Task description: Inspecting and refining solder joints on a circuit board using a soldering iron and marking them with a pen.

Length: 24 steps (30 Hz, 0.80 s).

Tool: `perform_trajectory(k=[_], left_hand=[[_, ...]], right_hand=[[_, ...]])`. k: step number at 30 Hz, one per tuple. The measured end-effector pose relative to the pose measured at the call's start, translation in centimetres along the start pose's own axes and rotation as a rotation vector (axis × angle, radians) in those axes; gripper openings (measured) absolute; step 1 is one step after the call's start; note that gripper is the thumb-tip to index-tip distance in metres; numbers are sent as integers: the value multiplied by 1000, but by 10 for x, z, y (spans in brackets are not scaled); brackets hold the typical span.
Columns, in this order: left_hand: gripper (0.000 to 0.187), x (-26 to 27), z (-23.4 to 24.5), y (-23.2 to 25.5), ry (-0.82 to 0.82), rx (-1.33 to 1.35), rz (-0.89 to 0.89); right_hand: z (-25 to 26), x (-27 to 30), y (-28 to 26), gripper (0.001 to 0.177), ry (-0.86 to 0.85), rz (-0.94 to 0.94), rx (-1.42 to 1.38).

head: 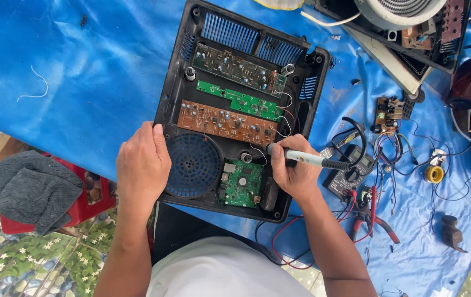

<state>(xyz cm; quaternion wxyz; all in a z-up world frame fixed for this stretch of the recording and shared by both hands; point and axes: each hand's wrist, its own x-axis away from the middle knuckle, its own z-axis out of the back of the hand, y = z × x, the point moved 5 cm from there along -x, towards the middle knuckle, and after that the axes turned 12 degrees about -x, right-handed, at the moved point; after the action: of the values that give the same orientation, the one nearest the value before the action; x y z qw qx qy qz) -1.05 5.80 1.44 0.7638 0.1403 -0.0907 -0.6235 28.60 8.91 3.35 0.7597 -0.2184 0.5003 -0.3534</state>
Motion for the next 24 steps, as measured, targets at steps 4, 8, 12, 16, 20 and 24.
perform_trajectory(k=[4, 8, 12, 16, 20, 24], left_hand=[[49, 1, -2, -1, -1, -3, -2], [48, 2, -1, -1, 10, 16, -11], [47, 2, 1, 1, 18, 11, -14], [47, 2, 2, 2, 22, 12, -21], [47, 1, 2, 1, 13, 18, -10], [47, 1, 1, 1, 1, 21, -5]], right_hand=[[-1, -1, -1, 7, -3, -10, -2], [-2, 0, -3, 7, 1, 4, 12], [-2, -2, -4, 8, 7, 5, 1], [-1, 3, 0, 8, 13, 9, 6], [-1, 0, -3, 7, 8, 2, 6], [-1, -1, -4, 7, 9, -7, 9]])
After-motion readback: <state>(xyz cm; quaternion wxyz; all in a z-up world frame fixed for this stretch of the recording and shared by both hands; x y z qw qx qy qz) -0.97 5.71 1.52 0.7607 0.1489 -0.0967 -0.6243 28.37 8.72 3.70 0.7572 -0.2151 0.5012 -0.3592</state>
